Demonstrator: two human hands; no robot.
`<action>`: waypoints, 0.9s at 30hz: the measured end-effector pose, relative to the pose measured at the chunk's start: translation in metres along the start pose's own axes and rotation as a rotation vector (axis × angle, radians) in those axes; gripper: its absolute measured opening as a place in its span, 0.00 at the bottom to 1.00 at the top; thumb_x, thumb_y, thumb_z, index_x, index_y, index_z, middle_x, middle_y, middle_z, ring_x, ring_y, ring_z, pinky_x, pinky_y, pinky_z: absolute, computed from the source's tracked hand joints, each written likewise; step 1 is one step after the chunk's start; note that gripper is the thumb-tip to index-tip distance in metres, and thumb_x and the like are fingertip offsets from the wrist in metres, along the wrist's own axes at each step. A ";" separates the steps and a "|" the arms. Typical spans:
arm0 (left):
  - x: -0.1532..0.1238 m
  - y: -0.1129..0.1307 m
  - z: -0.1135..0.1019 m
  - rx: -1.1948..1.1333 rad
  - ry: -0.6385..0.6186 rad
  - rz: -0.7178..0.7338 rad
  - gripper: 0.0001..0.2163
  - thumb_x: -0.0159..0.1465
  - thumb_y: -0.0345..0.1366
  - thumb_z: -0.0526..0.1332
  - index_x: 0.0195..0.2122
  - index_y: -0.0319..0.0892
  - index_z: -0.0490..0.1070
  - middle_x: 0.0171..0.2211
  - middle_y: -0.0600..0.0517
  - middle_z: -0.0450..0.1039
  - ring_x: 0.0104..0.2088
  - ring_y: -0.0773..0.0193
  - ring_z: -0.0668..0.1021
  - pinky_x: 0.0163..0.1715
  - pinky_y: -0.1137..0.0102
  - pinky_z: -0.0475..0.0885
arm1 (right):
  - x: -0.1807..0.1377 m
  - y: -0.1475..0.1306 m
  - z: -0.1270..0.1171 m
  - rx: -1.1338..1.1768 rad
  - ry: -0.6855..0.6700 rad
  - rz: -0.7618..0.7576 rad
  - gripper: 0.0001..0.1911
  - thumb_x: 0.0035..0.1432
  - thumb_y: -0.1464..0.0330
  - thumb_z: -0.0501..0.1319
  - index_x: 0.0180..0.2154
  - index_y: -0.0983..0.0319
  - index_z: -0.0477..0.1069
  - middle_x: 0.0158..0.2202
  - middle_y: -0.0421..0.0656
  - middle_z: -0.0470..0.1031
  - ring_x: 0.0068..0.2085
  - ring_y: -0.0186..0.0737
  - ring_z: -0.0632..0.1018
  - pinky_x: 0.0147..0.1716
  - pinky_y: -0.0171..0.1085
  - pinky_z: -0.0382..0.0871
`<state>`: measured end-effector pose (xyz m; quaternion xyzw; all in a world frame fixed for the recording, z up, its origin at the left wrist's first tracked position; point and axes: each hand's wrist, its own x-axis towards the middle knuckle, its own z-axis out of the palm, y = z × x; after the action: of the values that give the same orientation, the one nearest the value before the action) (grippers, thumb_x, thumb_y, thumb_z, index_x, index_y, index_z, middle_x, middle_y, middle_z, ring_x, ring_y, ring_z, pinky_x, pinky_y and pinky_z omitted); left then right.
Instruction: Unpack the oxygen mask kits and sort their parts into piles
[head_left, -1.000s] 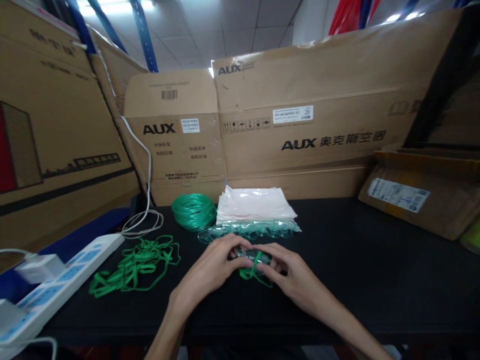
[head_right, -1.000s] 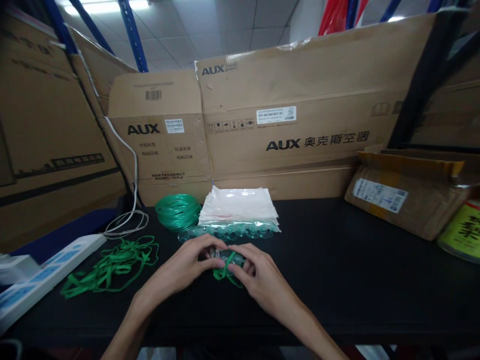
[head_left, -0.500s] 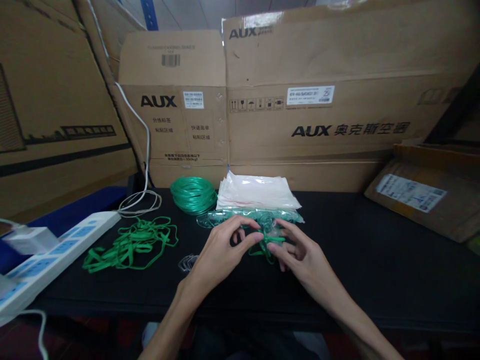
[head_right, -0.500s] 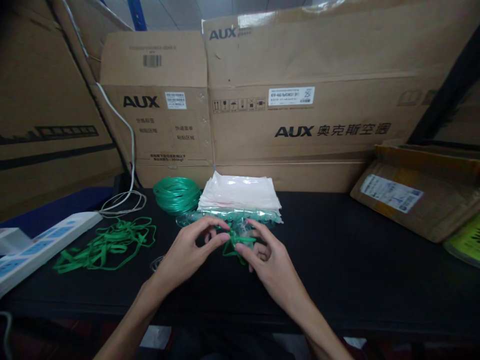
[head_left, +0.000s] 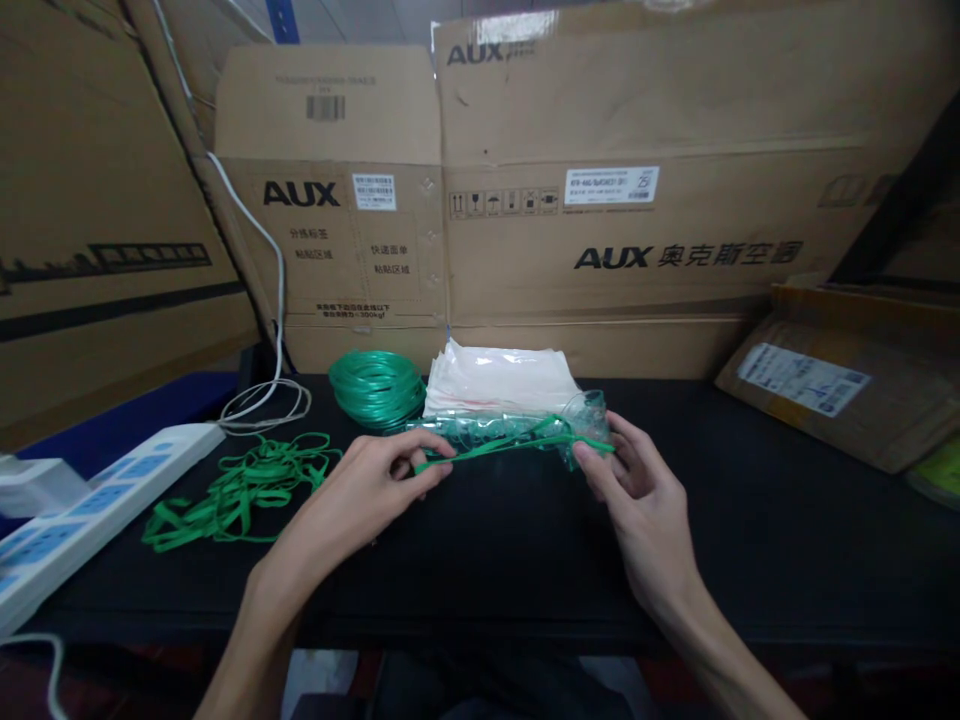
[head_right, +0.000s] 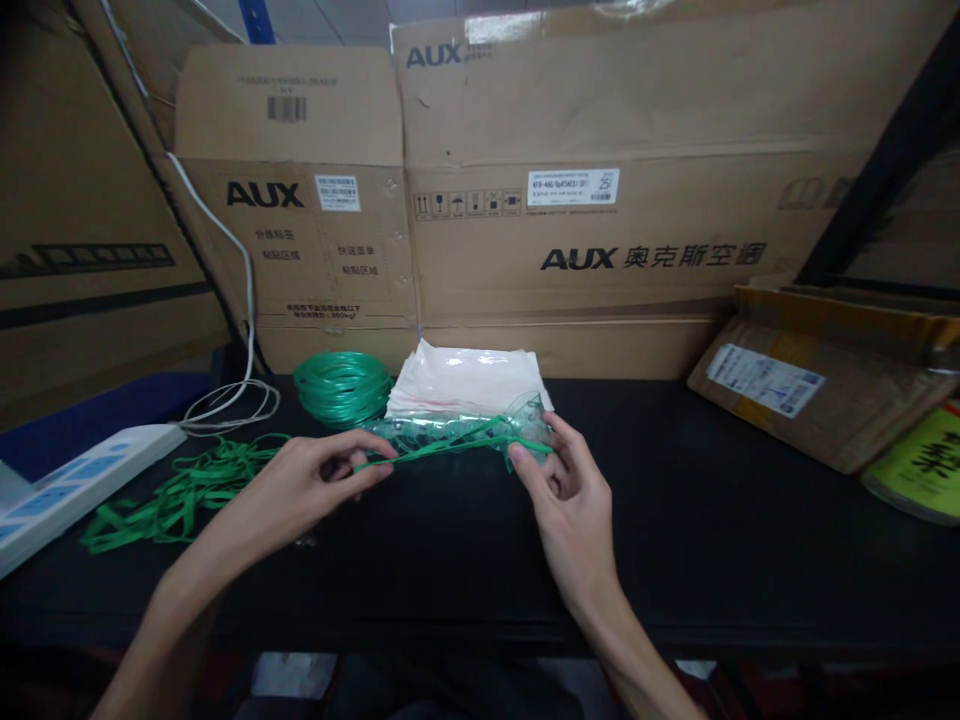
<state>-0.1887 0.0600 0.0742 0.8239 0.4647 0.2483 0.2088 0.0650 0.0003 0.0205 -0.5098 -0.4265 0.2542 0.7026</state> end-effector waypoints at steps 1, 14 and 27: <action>-0.002 -0.001 -0.004 0.017 0.015 0.000 0.14 0.65 0.51 0.62 0.44 0.52 0.79 0.22 0.59 0.69 0.24 0.65 0.70 0.26 0.72 0.60 | -0.001 -0.001 0.000 -0.010 -0.010 -0.003 0.32 0.54 0.56 0.70 0.57 0.59 0.68 0.38 0.41 0.74 0.32 0.35 0.72 0.30 0.34 0.67; -0.001 0.037 0.031 -0.167 0.046 0.327 0.10 0.66 0.42 0.65 0.48 0.51 0.77 0.46 0.55 0.76 0.29 0.68 0.72 0.34 0.72 0.70 | -0.008 -0.001 0.002 -0.140 -0.426 -0.009 0.28 0.59 0.56 0.67 0.58 0.59 0.70 0.45 0.44 0.75 0.37 0.39 0.74 0.38 0.37 0.70; 0.004 0.027 0.037 -0.192 0.034 0.218 0.10 0.63 0.43 0.68 0.43 0.47 0.76 0.36 0.57 0.75 0.28 0.67 0.71 0.34 0.71 0.68 | -0.013 0.001 0.008 0.102 -0.637 0.122 0.36 0.60 0.65 0.68 0.66 0.50 0.58 0.45 0.40 0.69 0.40 0.33 0.79 0.41 0.33 0.74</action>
<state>-0.1466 0.0465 0.0618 0.8413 0.3502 0.3267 0.2506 0.0512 -0.0059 0.0165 -0.3935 -0.5802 0.4635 0.5419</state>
